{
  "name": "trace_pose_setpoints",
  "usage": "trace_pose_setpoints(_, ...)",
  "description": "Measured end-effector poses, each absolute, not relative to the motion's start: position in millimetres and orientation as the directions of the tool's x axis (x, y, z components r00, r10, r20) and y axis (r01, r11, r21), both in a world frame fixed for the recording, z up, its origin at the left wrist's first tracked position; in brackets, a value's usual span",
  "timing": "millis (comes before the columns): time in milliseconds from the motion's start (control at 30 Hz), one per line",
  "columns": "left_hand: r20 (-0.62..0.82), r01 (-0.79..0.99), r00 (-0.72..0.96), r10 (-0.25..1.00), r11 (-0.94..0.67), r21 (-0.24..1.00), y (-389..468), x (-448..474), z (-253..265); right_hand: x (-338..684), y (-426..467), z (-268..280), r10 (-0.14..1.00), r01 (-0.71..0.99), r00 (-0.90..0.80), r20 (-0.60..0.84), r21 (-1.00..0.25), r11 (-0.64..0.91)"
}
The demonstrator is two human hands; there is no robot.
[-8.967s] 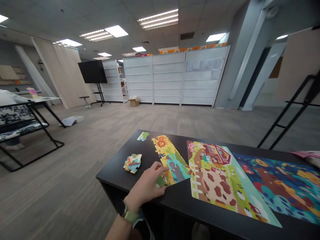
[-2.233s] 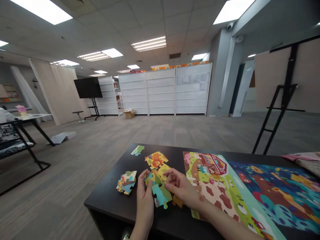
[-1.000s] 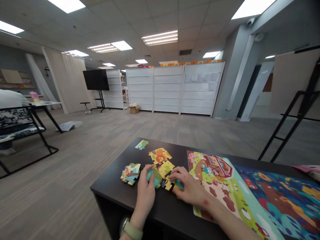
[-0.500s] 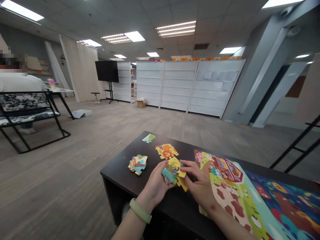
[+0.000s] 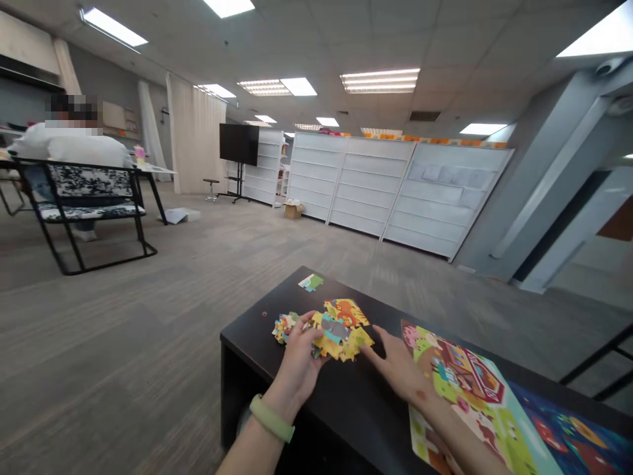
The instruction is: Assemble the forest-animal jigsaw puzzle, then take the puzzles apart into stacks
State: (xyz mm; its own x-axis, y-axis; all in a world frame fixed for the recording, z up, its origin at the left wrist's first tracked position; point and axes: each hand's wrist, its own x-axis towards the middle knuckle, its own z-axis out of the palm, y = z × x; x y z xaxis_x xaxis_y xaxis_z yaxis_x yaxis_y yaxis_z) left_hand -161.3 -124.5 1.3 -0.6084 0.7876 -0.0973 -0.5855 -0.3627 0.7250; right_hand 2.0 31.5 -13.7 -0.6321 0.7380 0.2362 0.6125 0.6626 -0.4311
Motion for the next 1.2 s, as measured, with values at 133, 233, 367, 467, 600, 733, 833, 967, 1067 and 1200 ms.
trace_pose_setpoints(133, -0.103, -0.576, -0.640, 0.761, -0.387, 0.720, -128, -173, 6, -38, 24, -9, 0.728, 0.679, -0.674, 0.127, -0.284, 0.677)
trace_pose_setpoints(233, -0.087, -0.507, -0.686, 0.722, -0.389, 0.769, -129, -174, 4, -46, 23, -3, 0.743, 0.708, -0.666, 0.064, -0.259, 0.657)
trace_pose_setpoints(367, 0.003, -0.394, -0.733, 0.680, -0.428, 0.813, -127, -173, 0, -17, 34, -5, 0.730, 0.692, -0.683, 0.025, -0.295, 0.659)
trace_pose_setpoints(467, 0.036, -0.360, -0.725, 0.687, -0.423, 0.831, -125, -166, -4, 11, 41, -9, 0.729, 0.682, -0.684, -0.002, -0.355, 0.639)
trace_pose_setpoints(600, 0.045, -0.339, -0.694, 0.719, -0.381, 0.860, -119, -151, -13, 29, 43, -13, 0.744, 0.626, -0.668, 0.010, -0.533, 0.570)
trace_pose_setpoints(733, 0.045, -0.300, -0.676, 0.735, -0.331, 0.894, -114, -139, -24, 34, 49, -15, 0.780, 0.487, -0.615, 0.119, -0.720, 0.494)
trace_pose_setpoints(833, 0.048, -0.277, -0.679, 0.732, -0.317, 0.907, -111, -135, -29, 37, 50, -15, 0.811, 0.366, -0.546, 0.209, -0.812, 0.455)
trace_pose_setpoints(967, 0.068, -0.227, -0.712, 0.699, -0.321, 0.919, -111, -133, -32, 36, 38, -15, 0.766, 0.329, -0.614, 0.188, -0.822, 0.465)
trace_pose_setpoints(1067, 0.081, -0.207, -0.704, 0.706, -0.312, 0.927, -111, -132, -32, 31, 26, -17, 0.729, 0.478, -0.656, 0.196, -0.639, 0.602)
trace_pose_setpoints(1200, 0.074, -0.218, -0.687, 0.723, -0.302, 0.928, -114, -131, -31, 26, 13, -17, 0.738, 0.605, -0.654, 0.167, -0.470, 0.643)
